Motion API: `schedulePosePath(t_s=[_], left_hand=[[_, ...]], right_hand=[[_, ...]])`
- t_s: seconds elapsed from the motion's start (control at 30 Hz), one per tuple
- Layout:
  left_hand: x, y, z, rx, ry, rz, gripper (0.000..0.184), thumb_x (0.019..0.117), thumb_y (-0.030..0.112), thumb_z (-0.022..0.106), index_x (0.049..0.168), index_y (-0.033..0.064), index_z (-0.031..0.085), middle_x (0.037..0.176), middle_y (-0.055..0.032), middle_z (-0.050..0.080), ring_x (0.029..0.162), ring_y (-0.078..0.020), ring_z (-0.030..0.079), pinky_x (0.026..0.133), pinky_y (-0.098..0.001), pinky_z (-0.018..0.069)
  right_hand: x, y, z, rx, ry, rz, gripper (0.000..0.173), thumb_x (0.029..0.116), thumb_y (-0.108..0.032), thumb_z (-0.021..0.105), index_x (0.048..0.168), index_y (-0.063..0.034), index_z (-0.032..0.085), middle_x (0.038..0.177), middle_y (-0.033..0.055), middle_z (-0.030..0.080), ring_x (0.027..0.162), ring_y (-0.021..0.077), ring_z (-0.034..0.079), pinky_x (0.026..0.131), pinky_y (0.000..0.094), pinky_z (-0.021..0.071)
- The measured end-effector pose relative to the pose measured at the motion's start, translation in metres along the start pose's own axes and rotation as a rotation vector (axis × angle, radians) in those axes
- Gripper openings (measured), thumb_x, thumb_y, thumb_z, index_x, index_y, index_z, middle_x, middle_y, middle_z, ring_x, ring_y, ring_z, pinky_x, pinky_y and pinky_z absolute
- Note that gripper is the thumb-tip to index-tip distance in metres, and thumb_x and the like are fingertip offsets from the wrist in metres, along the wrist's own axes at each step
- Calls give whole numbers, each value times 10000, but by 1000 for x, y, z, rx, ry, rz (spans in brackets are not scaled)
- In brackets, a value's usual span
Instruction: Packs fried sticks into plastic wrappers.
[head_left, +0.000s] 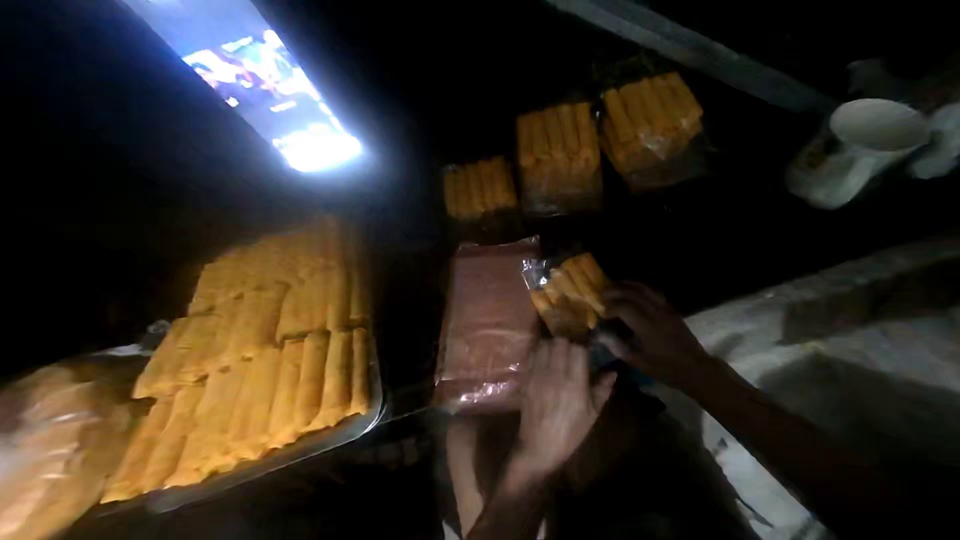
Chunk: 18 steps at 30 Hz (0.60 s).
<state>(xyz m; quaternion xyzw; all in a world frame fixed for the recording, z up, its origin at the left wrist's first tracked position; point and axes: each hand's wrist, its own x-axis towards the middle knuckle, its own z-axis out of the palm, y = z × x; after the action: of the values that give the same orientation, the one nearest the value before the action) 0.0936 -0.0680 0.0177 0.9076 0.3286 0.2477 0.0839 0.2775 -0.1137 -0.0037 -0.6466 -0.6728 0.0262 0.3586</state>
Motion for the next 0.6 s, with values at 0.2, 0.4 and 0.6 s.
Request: schedulePosePath(t_s=[0.2,0.4,0.6], left_hand=[[-9,2,12,72,30,-105,227,885,69,701,1071,-62,703,987,-217,729,917,-368,734,777,-465,612],[-16,-5,9,33,8,-202,270,919,62,672,1151,-75,690,1067,-242,725,998,-382,727,859,-475,602],[-17,-15,-2,43,29,-256,261,912,93,681,1121,-63,687,1014,-232,719,916,-369,732,800,-478,609]], right_hand=[[20,1,16,-15,-86,-55,376,902,-240,736,1224,-48,703,1307,154,674,1255,380,610,1043,574,479],[43,-19,25,-46,-120,43,251,932,-196,713,1121,-32,730,1183,195,704,1154,420,644,965,599,510],[53,-29,14,50,-321,126,513,827,-379,831,1222,-74,709,1263,193,670,1243,421,576,1066,639,404]])
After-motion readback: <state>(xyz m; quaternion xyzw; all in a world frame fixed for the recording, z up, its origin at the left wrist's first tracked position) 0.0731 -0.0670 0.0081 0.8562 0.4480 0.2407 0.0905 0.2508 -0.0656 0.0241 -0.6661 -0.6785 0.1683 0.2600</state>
